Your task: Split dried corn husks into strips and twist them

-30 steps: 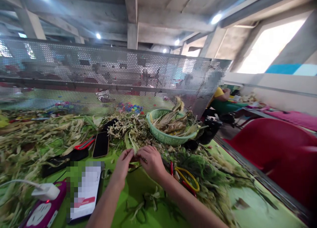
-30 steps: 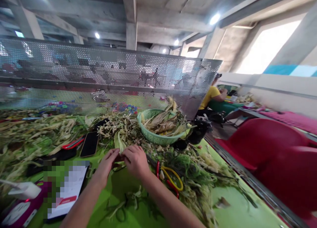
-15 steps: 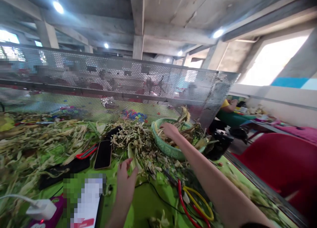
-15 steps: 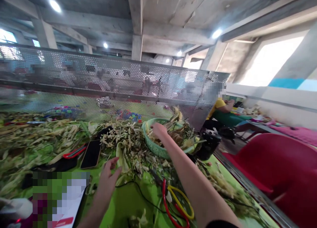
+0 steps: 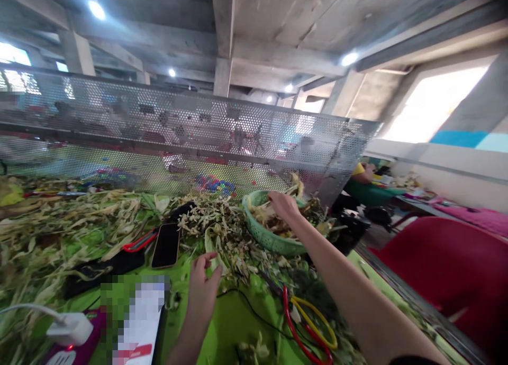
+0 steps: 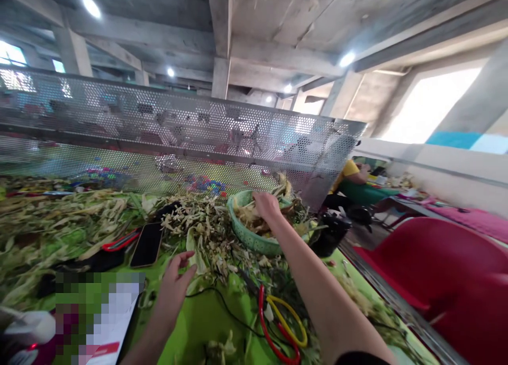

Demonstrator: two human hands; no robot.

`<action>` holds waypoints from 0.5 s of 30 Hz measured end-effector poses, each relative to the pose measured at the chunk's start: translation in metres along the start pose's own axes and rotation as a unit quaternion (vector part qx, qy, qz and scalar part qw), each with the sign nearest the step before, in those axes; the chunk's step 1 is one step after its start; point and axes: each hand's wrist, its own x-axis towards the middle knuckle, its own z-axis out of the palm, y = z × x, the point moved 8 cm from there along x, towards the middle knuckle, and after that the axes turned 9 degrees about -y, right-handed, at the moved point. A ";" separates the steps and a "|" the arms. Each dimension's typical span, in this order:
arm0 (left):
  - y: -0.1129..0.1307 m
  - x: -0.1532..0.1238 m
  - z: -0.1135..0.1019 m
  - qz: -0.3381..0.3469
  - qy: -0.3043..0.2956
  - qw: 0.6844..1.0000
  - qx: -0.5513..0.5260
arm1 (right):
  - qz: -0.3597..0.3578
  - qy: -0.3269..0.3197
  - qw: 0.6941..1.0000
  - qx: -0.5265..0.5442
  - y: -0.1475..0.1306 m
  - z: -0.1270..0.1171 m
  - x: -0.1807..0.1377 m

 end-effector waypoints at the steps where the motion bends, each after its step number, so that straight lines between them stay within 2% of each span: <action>1: 0.001 0.000 0.000 0.004 0.004 1.000 -0.003 | 0.006 0.023 1.000 -0.005 0.004 -0.012 -0.007; 6: -0.002 0.000 -0.002 -0.002 0.027 1.000 0.001 | 0.029 0.105 0.994 -0.026 0.016 -0.061 -0.039; 9: -0.005 0.000 0.000 -0.006 0.019 1.000 -0.006 | 0.039 0.126 0.991 -0.034 0.019 -0.082 -0.051; 12: -0.007 0.001 -0.003 -0.002 0.040 0.999 -0.014 | 0.038 0.131 0.990 -0.040 0.022 -0.099 -0.059; 15: -0.012 0.006 -0.006 -0.003 0.050 0.998 -0.029 | 0.048 0.183 0.981 -0.034 0.025 -0.124 -0.070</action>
